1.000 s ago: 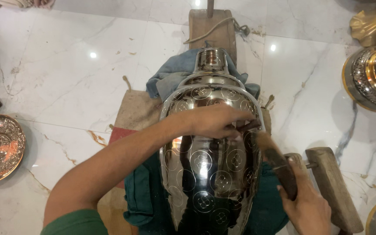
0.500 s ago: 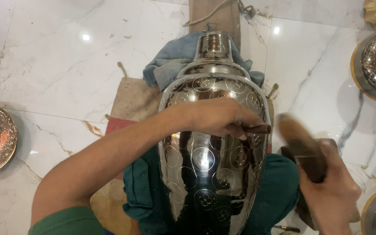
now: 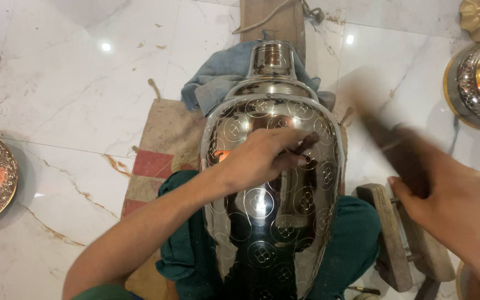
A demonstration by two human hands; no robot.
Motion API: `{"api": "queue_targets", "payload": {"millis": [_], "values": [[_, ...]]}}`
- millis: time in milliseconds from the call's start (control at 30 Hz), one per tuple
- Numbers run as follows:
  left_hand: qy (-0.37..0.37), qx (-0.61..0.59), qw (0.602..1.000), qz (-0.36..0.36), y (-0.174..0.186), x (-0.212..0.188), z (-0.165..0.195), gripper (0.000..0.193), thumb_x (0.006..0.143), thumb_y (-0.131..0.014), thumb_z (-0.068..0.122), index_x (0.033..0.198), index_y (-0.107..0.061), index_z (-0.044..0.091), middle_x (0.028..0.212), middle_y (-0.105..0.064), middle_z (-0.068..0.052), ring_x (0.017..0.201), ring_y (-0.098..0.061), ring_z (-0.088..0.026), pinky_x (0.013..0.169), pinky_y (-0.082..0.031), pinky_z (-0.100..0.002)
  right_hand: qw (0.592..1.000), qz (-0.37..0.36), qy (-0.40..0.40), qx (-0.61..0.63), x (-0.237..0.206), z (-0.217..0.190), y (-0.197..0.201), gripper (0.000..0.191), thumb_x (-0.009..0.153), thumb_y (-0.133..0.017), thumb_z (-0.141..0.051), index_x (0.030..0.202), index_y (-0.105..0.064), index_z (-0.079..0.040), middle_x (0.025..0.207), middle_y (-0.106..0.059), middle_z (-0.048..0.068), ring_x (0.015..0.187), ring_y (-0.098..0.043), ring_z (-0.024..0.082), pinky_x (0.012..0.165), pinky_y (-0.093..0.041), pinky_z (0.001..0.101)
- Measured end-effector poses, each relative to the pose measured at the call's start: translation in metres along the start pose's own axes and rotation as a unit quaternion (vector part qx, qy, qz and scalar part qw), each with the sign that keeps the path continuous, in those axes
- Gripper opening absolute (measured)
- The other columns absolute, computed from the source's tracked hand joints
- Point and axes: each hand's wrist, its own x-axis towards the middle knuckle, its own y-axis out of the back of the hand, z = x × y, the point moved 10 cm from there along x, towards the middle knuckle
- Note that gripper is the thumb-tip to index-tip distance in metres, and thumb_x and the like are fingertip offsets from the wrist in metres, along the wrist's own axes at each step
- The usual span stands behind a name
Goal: The person uses a chisel and hammer to engrave a floral pattern onto a large metal vessel. They repeatedly strike the chisel with the hammer to create indentations in the metal surface.
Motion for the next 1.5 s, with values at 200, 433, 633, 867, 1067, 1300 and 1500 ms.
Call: {"api": "queue_targets", "payload": {"millis": [200, 433, 633, 867, 1067, 1300, 1500], "values": [[0.040, 0.016, 0.976, 0.214, 0.016, -0.038, 0.008, 0.034, 0.099, -0.070, 0.008, 0.130, -0.058, 0.001, 0.110, -0.071, -0.013, 0.090, -0.074, -0.022, 0.077, -0.062, -0.035, 0.981, 0.035, 0.153, -0.112, 0.032, -0.053, 0.054, 0.089, 0.082, -0.076, -0.034, 0.160, -0.034, -0.029, 0.096, -0.072, 0.007, 0.071, -0.072, 0.020, 0.065, -0.062, 0.0324], [0.179, 0.044, 0.917, 0.354, 0.001, -0.073, -0.008, 0.018, 0.096, -0.073, 0.006, 0.105, -0.059, -0.001, 0.085, -0.066, -0.010, 0.069, -0.063, -0.017, 0.063, -0.053, -0.032, 0.945, -0.027, 0.242, -0.219, 0.026, -0.111, 0.099, 0.084, 0.098, -0.062, -0.028, 0.167, -0.016, -0.039, 0.095, -0.066, 0.001, 0.070, -0.070, 0.016, 0.067, -0.061, 0.0311], [0.172, -0.009, 0.907, 0.384, 0.000, -0.075, -0.007, 0.020, 0.097, -0.071, 0.009, 0.108, -0.058, 0.000, 0.088, -0.067, -0.009, 0.072, -0.064, -0.015, 0.065, -0.055, -0.030, 0.936, -0.001, 0.252, -0.244, 0.023, -0.106, 0.096, 0.085, 0.094, -0.061, -0.029, 0.166, -0.018, -0.037, 0.092, -0.064, 0.001, 0.069, -0.068, 0.016, 0.062, -0.059, 0.0305], [0.198, 0.008, 0.890, 0.411, 0.001, -0.078, -0.005, 0.022, 0.098, -0.073, 0.013, 0.111, -0.058, 0.001, 0.086, -0.069, -0.009, 0.075, -0.065, -0.017, 0.069, -0.054, -0.032, 0.927, -0.047, 0.220, -0.300, 0.033, -0.086, 0.056, 0.091, 0.091, -0.063, -0.021, 0.169, -0.017, -0.031, 0.091, -0.063, 0.003, 0.073, -0.069, 0.017, 0.062, -0.058, 0.0305], [0.204, 0.011, 0.880, 0.428, -0.004, -0.080, -0.008, 0.024, 0.098, -0.073, 0.012, 0.111, -0.057, 0.001, 0.085, -0.068, -0.008, 0.075, -0.065, -0.016, 0.068, -0.054, -0.031, 0.958, 0.064, 0.253, -0.117, 0.032, -0.098, 0.093, 0.084, 0.093, -0.067, -0.024, 0.166, -0.025, -0.029, 0.095, -0.069, 0.007, 0.072, -0.073, 0.022, 0.069, -0.061, 0.0378], [0.181, 0.052, 0.893, 0.410, -0.007, -0.072, -0.002, 0.019, 0.096, -0.074, 0.007, 0.105, -0.058, 0.001, 0.081, -0.065, -0.007, 0.068, -0.061, -0.014, 0.062, -0.052, -0.029, 0.965, -0.052, 0.241, -0.091, 0.030, -0.110, 0.100, 0.088, 0.092, -0.067, -0.027, 0.166, -0.022, -0.040, 0.102, -0.068, 0.005, 0.075, -0.074, 0.021, 0.070, -0.063, 0.0374], [0.191, 0.043, 0.907, 0.373, -0.005, -0.064, -0.007, 0.016, 0.097, -0.074, 0.005, 0.101, -0.059, 0.001, 0.074, -0.060, -0.007, 0.062, -0.056, -0.017, 0.057, -0.049, -0.031, 0.966, 0.018, 0.250, -0.054, 0.031, -0.101, 0.103, 0.089, 0.087, -0.071, -0.037, 0.167, -0.030, -0.034, 0.101, -0.070, 0.006, 0.071, -0.072, 0.023, 0.065, -0.062, 0.0383]]}}
